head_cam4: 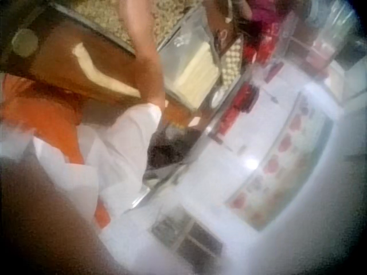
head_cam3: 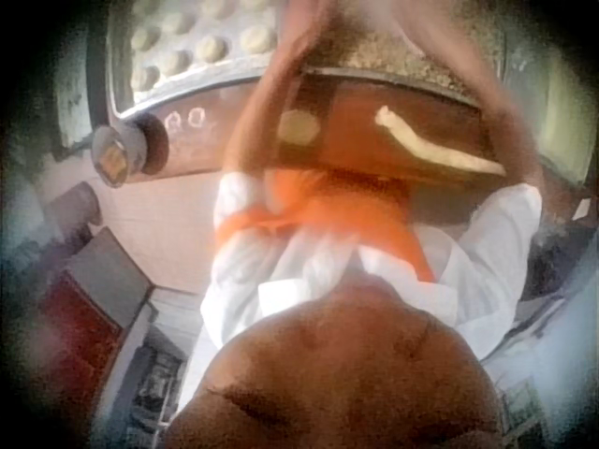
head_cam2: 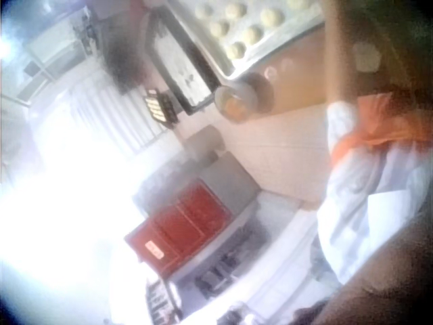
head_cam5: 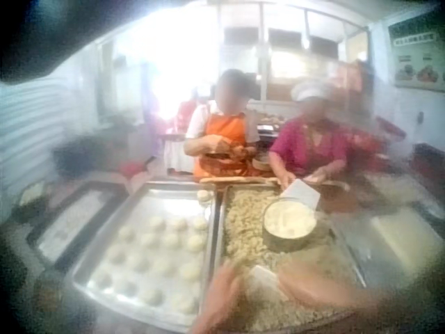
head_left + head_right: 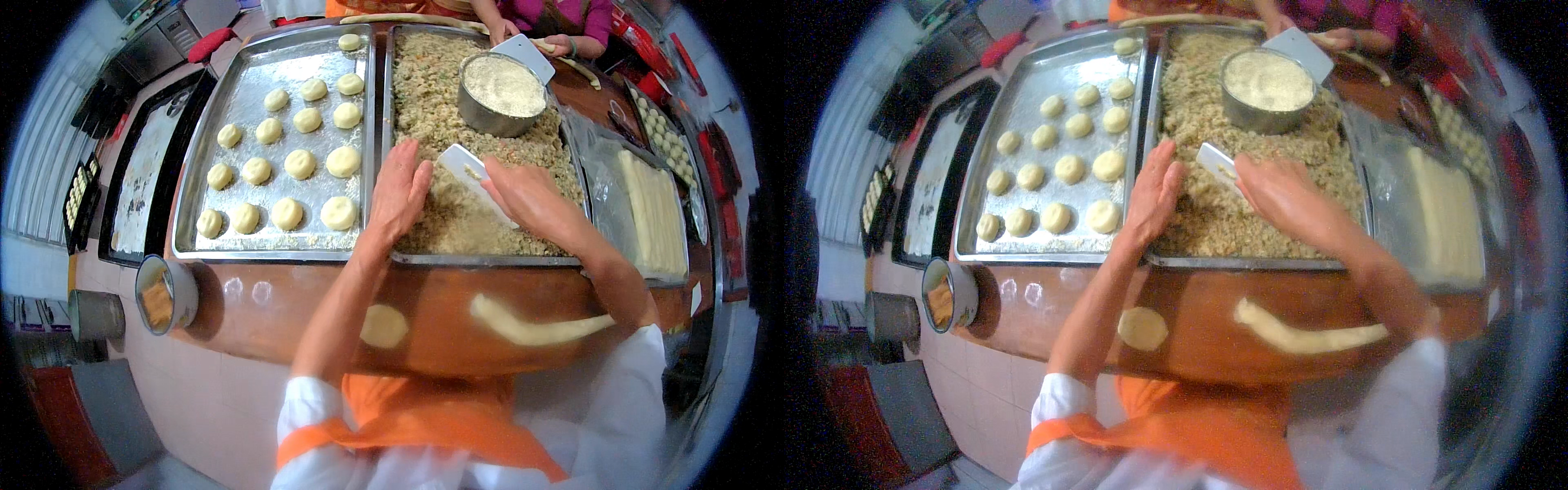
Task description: The person prepares buns by flattening dough balls, adding filling from a tray, sealing the dough, and placing the finished buns onto a baking tray.
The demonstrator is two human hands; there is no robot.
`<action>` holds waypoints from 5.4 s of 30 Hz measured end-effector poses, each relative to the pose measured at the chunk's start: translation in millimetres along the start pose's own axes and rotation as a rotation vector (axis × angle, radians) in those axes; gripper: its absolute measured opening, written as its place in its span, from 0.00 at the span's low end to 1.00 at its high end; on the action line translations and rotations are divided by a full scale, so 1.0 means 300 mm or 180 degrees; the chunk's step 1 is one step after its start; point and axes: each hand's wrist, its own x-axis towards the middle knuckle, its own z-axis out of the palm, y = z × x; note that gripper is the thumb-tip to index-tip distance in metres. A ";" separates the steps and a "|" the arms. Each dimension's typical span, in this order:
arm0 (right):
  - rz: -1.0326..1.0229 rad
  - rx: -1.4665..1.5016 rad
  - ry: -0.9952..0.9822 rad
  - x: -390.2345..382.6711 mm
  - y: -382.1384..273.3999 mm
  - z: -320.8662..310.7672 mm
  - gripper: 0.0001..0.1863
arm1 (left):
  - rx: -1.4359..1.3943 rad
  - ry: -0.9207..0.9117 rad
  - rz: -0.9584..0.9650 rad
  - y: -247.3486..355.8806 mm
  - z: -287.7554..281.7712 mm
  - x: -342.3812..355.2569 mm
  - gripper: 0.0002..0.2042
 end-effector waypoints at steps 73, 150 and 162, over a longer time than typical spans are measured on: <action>0.0707 0.2094 0.0766 0.101 0.020 0.301 0.19 | -0.4274 0.0281 -0.2391 0.229 -0.244 -0.417 0.22; 0.0178 0.4060 0.1165 -0.102 -0.033 0.139 0.15 | -0.2259 -0.0001 -0.1132 0.302 0.071 -0.027 0.23; 0.0039 0.2698 0.1580 -0.105 -0.105 0.093 0.15 | -0.3746 0.1472 -0.1638 0.446 0.085 -0.033 0.18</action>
